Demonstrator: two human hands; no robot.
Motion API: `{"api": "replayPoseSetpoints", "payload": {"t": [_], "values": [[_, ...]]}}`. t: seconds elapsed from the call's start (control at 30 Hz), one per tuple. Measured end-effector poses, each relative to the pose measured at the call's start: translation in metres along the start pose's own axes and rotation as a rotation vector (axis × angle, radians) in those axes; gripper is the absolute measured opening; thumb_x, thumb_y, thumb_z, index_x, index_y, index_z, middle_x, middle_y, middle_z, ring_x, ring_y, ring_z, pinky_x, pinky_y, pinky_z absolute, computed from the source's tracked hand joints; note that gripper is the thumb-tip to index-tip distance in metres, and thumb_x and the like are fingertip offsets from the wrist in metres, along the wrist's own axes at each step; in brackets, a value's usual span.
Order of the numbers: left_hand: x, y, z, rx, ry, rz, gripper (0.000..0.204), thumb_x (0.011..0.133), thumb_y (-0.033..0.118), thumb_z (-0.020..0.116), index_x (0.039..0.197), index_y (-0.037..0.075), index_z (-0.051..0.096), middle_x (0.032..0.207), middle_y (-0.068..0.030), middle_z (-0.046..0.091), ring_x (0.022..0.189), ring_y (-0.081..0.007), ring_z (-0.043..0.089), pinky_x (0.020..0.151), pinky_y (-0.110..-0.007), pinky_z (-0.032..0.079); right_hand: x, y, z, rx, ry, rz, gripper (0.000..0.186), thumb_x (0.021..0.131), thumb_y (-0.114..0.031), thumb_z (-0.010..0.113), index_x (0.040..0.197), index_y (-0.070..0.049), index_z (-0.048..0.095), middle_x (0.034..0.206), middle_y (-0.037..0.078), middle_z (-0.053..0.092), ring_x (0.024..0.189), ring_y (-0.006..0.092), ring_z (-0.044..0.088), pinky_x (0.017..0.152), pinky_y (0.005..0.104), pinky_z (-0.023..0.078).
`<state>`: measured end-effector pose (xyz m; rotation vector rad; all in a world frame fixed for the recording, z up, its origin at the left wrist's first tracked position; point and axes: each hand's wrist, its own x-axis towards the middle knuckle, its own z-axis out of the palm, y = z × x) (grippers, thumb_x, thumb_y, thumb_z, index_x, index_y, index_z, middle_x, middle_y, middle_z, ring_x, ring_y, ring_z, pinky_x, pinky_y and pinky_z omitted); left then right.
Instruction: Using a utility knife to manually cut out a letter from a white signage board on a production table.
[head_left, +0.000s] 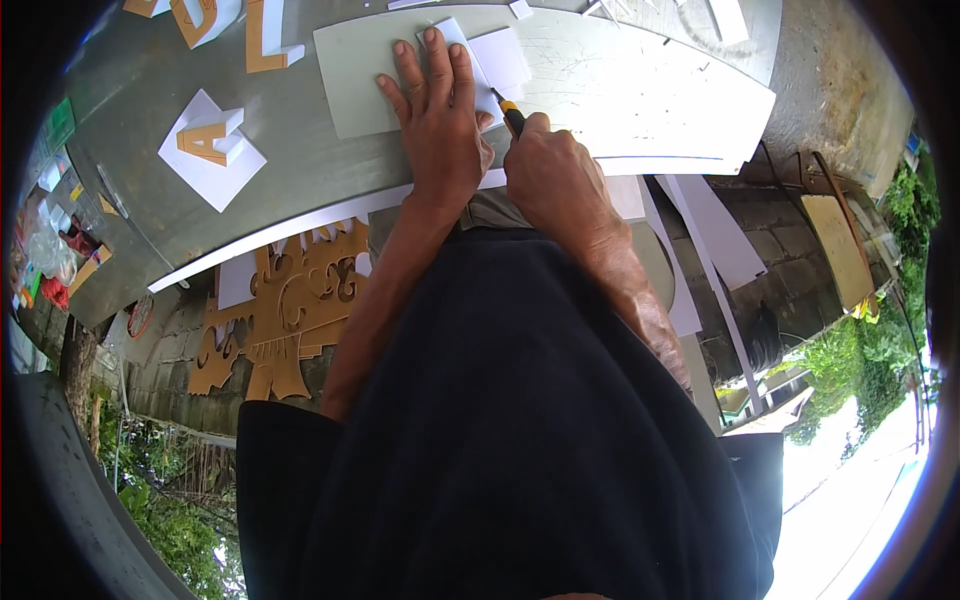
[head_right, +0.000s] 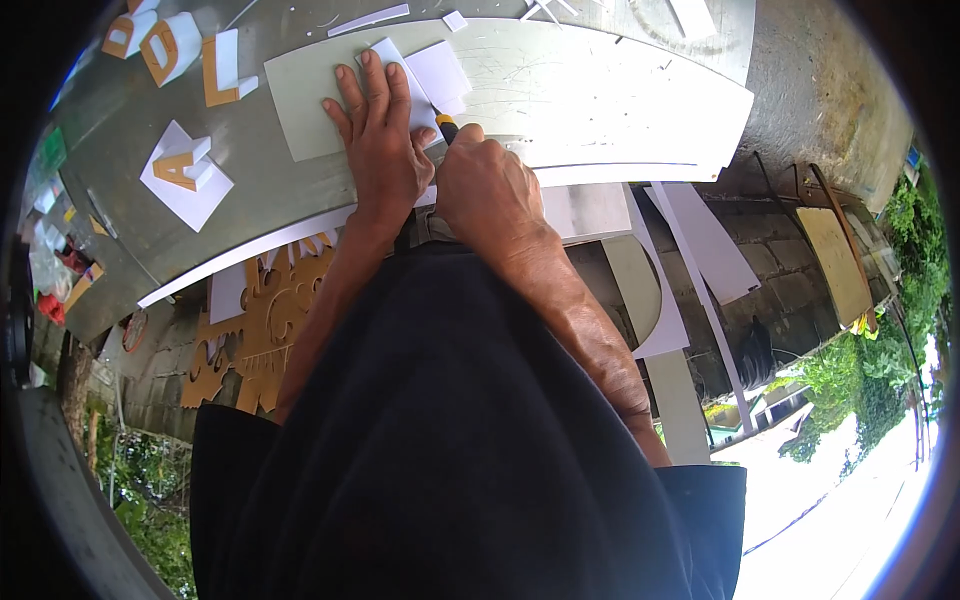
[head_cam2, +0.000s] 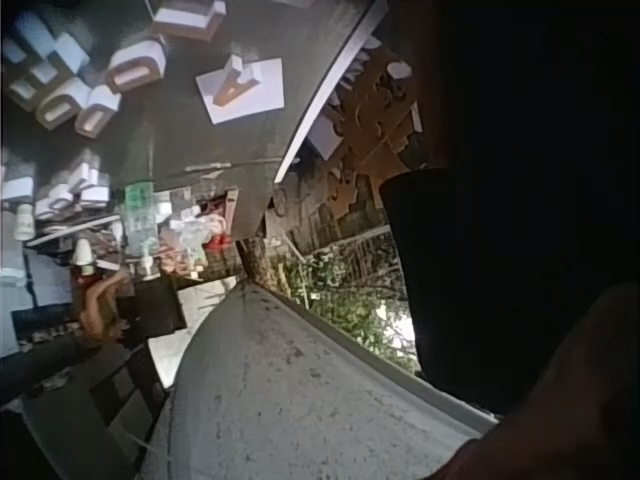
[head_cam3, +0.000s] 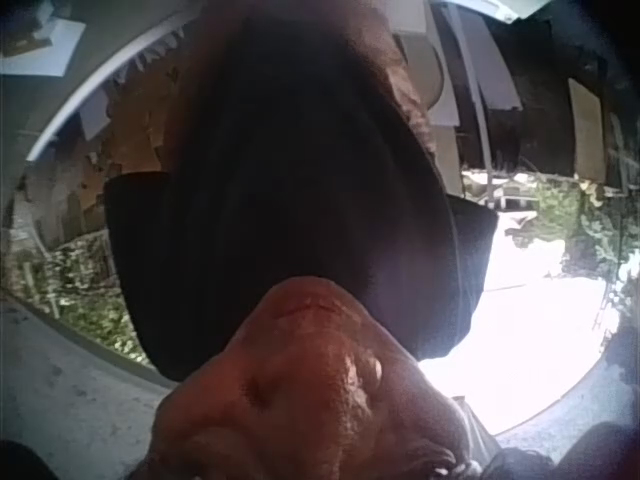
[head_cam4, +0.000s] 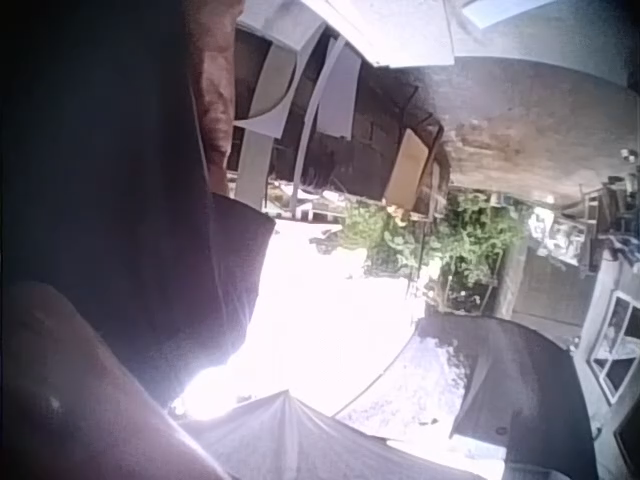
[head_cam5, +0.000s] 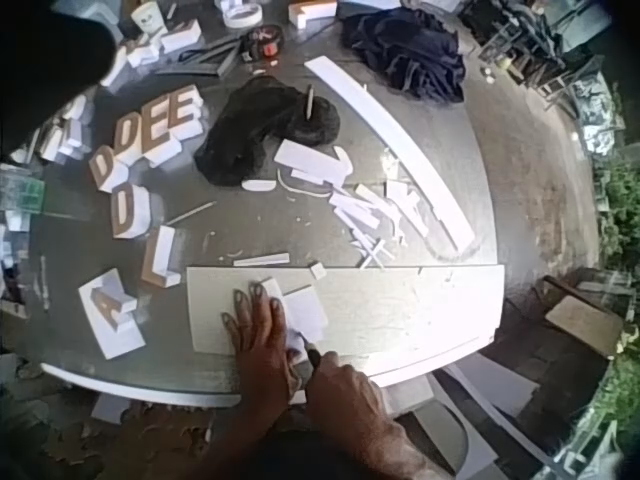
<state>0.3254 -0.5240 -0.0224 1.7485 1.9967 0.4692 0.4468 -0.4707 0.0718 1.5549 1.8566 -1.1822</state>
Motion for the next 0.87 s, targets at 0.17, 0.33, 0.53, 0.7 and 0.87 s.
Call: {"api": "replayPoseSetpoints", "payload": {"t": [0.17, 0.33, 0.53, 0.7, 0.87], "values": [[0.003, -0.001, 0.001, -0.016, 0.013, 0.013, 0.085, 0.076, 0.008, 0.079, 0.149, -0.007, 0.040, 0.165, -0.0255, 0.023, 0.152, -0.0523, 0.014, 0.118, -0.071, 0.006, -0.007, 0.002, 0.016, 0.044, 0.107, 0.050, 0.015, 0.088, -0.004, 0.059, 0.093, 0.009, 0.054, 0.076, 0.030, 0.069, 0.076, 0.0456, 0.073, 0.067, 0.0525, 0.059], [-0.006, -0.003, 0.001, -0.027, 0.016, 0.008, 0.085, 0.076, 0.008, 0.079, 0.150, -0.006, 0.039, 0.165, -0.0247, 0.024, 0.152, -0.0521, 0.014, 0.118, -0.070, 0.005, -0.011, 0.012, 0.021, 0.086, 0.096, 0.029, 0.024, 0.100, -0.018, 0.054, 0.097, 0.006, 0.052, 0.075, 0.033, 0.067, 0.073, 0.0516, 0.068, 0.067, 0.0583, 0.054], [-0.006, -0.004, 0.001, -0.046, 0.009, 0.002, 0.087, 0.076, 0.010, 0.080, 0.152, -0.001, 0.038, 0.166, -0.0208, 0.024, 0.153, -0.0488, 0.014, 0.120, -0.068, 0.006, 0.025, 0.038, 0.011, 0.372, 0.563, -0.089, 0.029, 0.092, -0.019, 0.067, 0.099, 0.002, 0.049, 0.073, 0.025, 0.067, 0.069, 0.0450, 0.068, 0.068, 0.0535, 0.053], [-0.001, -0.005, 0.001, -0.046, 0.026, 0.018, 0.087, 0.077, 0.011, 0.081, 0.152, 0.000, 0.038, 0.166, -0.0195, 0.024, 0.154, -0.0470, 0.014, 0.121, -0.067, 0.007, 0.063, 0.030, 0.011, 0.449, 0.632, -0.115, 0.028, 0.085, -0.015, 0.072, 0.100, 0.003, 0.057, 0.071, 0.018, 0.069, 0.064, 0.0311, 0.070, 0.065, 0.0414, 0.056], [-0.004, -0.007, 0.003, -0.042, 0.024, 0.021, 0.089, 0.077, 0.013, 0.082, 0.153, 0.002, 0.037, 0.167, -0.0191, 0.022, 0.154, -0.0467, 0.014, 0.121, -0.067, 0.006, 0.077, 0.032, 0.007, 0.546, 0.504, -0.058, 0.029, 0.085, -0.016, 0.073, 0.107, -0.001, 0.063, 0.069, 0.010, 0.070, 0.055, 0.0209, 0.070, 0.058, 0.0332, 0.060]]}}
